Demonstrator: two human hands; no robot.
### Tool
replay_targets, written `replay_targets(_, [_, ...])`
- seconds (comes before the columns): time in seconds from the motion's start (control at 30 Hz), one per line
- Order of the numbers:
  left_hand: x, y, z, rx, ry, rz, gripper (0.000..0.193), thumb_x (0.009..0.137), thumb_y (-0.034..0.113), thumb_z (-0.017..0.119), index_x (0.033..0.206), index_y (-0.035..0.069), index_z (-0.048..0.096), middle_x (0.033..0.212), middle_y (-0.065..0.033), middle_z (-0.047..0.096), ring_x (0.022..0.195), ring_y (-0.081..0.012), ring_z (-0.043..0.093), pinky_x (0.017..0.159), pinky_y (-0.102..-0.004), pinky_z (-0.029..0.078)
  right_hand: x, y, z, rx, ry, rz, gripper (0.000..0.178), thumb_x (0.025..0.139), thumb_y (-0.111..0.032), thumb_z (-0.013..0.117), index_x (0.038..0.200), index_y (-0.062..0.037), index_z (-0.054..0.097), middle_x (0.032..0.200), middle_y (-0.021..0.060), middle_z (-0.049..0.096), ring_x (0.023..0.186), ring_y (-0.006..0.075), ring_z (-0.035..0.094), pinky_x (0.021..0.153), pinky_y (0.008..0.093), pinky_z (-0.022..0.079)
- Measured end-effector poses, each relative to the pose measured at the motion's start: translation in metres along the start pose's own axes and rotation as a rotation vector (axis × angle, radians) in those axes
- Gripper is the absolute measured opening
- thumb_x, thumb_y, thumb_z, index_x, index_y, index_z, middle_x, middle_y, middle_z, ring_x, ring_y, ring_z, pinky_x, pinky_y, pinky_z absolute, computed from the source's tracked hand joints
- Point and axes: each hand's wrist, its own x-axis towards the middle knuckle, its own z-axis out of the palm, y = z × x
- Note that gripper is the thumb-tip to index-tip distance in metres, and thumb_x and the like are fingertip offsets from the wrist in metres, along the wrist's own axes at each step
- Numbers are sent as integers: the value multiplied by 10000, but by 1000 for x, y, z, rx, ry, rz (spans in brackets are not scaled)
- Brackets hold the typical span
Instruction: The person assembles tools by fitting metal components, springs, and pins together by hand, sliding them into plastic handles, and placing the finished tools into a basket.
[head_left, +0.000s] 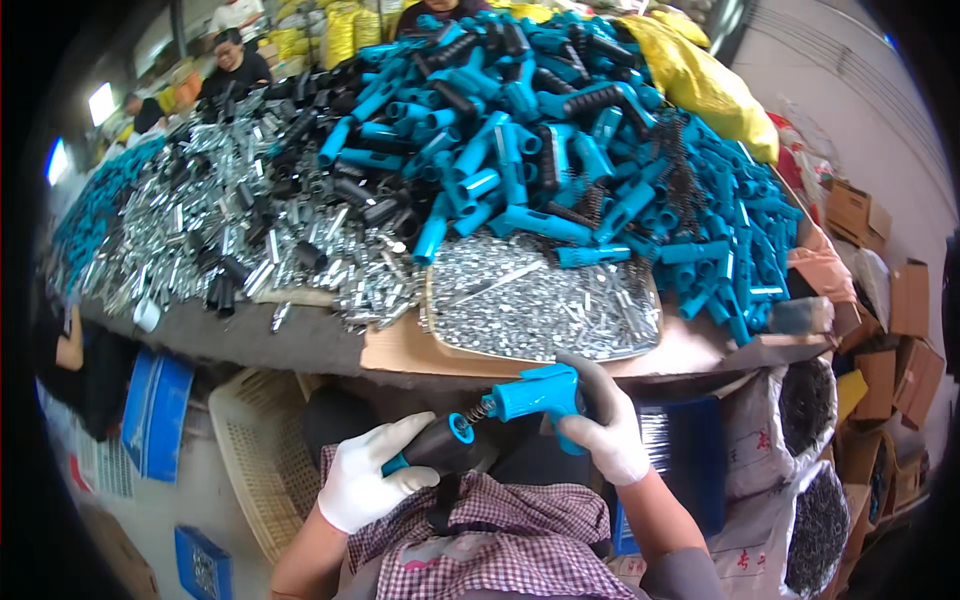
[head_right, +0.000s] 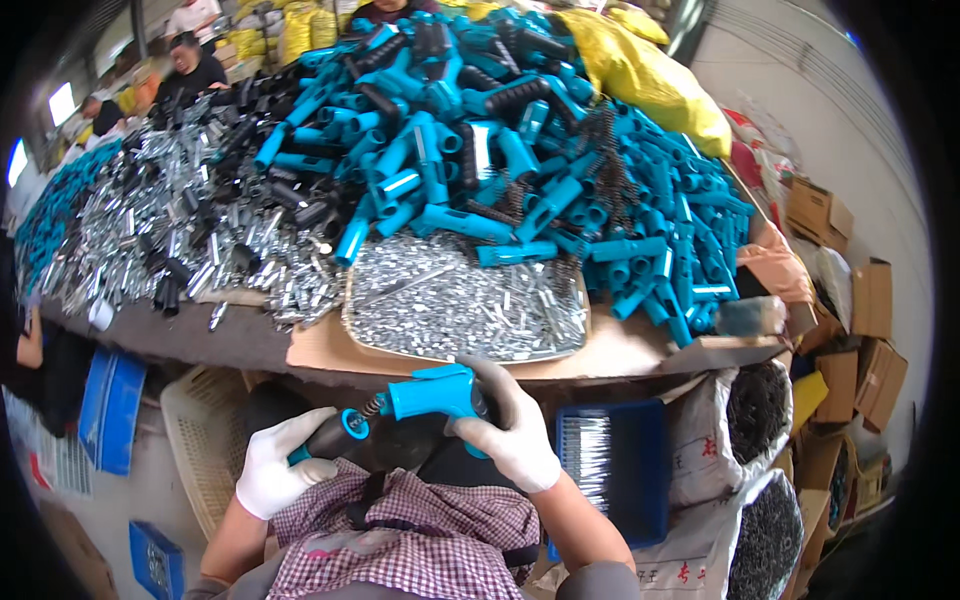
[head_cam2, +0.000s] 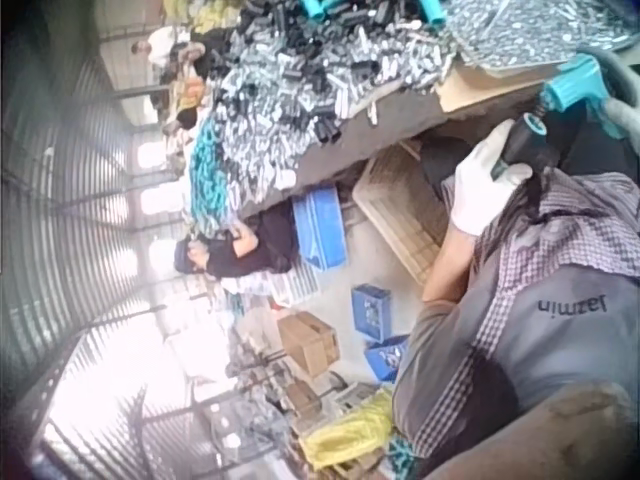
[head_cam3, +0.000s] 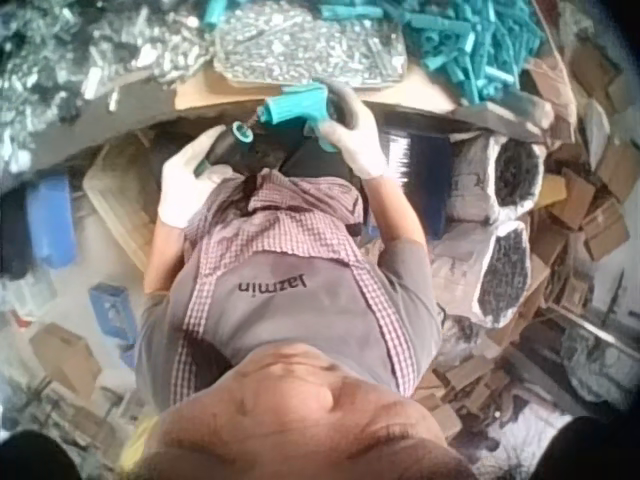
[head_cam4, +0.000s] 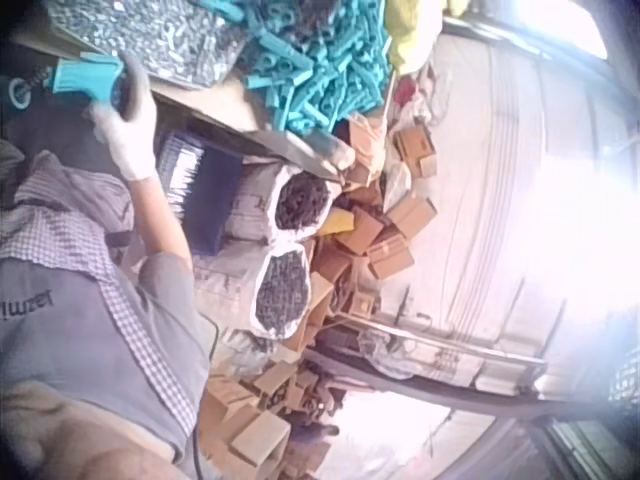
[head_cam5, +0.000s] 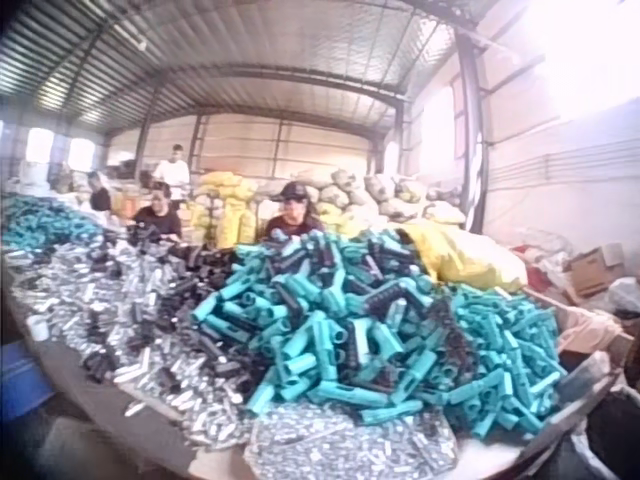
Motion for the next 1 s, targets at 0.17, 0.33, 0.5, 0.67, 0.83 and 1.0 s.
replay_targets(0.17, [-13, -1, -22, 97, -18, -43, 727, 721, 504, 811, 1235, 16, 648, 1059, -204, 700, 934, -366, 702, 822, -398, 556, 10, -5, 13, -8, -92, 8, 699, 799, -82, 686, 1440, 23, 430, 1143, 138, 627, 906, 195, 666, 836, 323, 524])
replay_targets(0.33, [-24, -5, -39, 108, 40, -45, 672, 714, 407, 838, 1230, 20, 650, 1046, -192, 703, 911, -359, 700, 808, -393, 559, 18, -7, 20, -8, -139, 68, 700, 798, -91, 683, 1437, 29, 426, 1132, 142, 628, 900, 192, 657, 825, 324, 514])
replay_targets(0.5, [-25, -5, -47, 176, -15, -109, 633, 690, 343, 854, 1223, 60, 664, 999, -152, 711, 862, -333, 696, 772, -380, 562, 22, -17, 28, -39, -153, 101, 691, 781, -81, 696, 1422, 11, 454, 1098, 117, 631, 897, 178, 649, 813, 316, 512])
replay_targets(0.67, [-24, -2, -56, 293, -84, -50, 620, 699, 359, 845, 1240, 114, 666, 914, -118, 697, 788, -309, 687, 706, -376, 559, 24, -33, 24, -549, -245, -63, 665, 771, -119, 750, 1383, -24, 508, 1161, 145, 653, 1005, 234, 661, 901, 341, 509])
replay_targets(0.83, [-26, -18, -45, 147, -345, 22, 607, 848, 469, 732, 1347, 145, 610, 895, -132, 693, 807, -346, 686, 737, -414, 554, 25, -36, 47, -616, -681, -31, 518, 784, -174, 769, 1271, -84, 620, 1108, 141, 699, 1029, 304, 692, 931, 365, 524])
replay_targets(1.0, [-29, -48, -45, -504, -754, -476, 734, 857, 501, 743, 1422, 78, 542, 859, -78, 670, 692, -124, 642, 630, -273, 527, 18, -31, 70, -1212, -706, -1086, 333, 825, -195, 631, 1152, -184, 689, 768, 44, 601, 688, 235, 636, 736, 359, 532])
